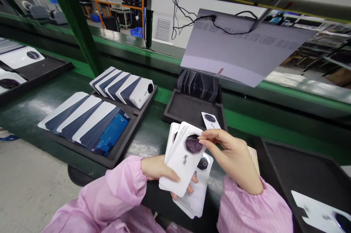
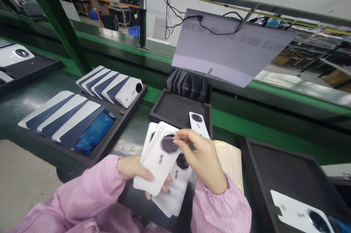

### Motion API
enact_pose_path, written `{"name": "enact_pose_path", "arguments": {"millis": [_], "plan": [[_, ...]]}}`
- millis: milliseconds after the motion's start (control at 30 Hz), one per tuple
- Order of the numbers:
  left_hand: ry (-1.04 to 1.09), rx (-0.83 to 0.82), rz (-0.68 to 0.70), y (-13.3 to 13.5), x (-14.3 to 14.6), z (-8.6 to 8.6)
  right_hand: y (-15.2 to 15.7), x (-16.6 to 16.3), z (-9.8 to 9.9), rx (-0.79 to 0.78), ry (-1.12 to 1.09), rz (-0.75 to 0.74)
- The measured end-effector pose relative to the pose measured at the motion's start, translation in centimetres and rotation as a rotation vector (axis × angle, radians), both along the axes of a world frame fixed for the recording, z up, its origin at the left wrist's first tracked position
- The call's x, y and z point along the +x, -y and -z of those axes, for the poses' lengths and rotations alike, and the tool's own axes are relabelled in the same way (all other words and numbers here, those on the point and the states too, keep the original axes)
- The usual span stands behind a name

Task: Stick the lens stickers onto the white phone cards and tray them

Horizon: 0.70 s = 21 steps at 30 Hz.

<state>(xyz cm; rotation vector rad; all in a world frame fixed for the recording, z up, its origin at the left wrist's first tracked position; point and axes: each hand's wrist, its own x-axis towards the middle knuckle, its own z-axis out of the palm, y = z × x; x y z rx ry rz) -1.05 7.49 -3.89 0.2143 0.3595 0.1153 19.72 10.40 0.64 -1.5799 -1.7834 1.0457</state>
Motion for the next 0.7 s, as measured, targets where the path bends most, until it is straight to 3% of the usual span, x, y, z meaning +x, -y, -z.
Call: {"name": "enact_pose_path", "arguments": {"millis": [333,500,700], "plan": [[0.007,0.001,0.003,0.0,0.0,0.0,-0.1,-0.3,0.2,0.017,0.073,-0.024],[-0.023,0.011,-0.017,0.0,0.0,0.0,-0.2,-0.7,0.6,0.056,0.235,-0.055],[-0.084,0.057,-0.008,0.3,0.0,0.4,-1.1,-0.3,1.8,-0.280,0.165,0.021]]}}
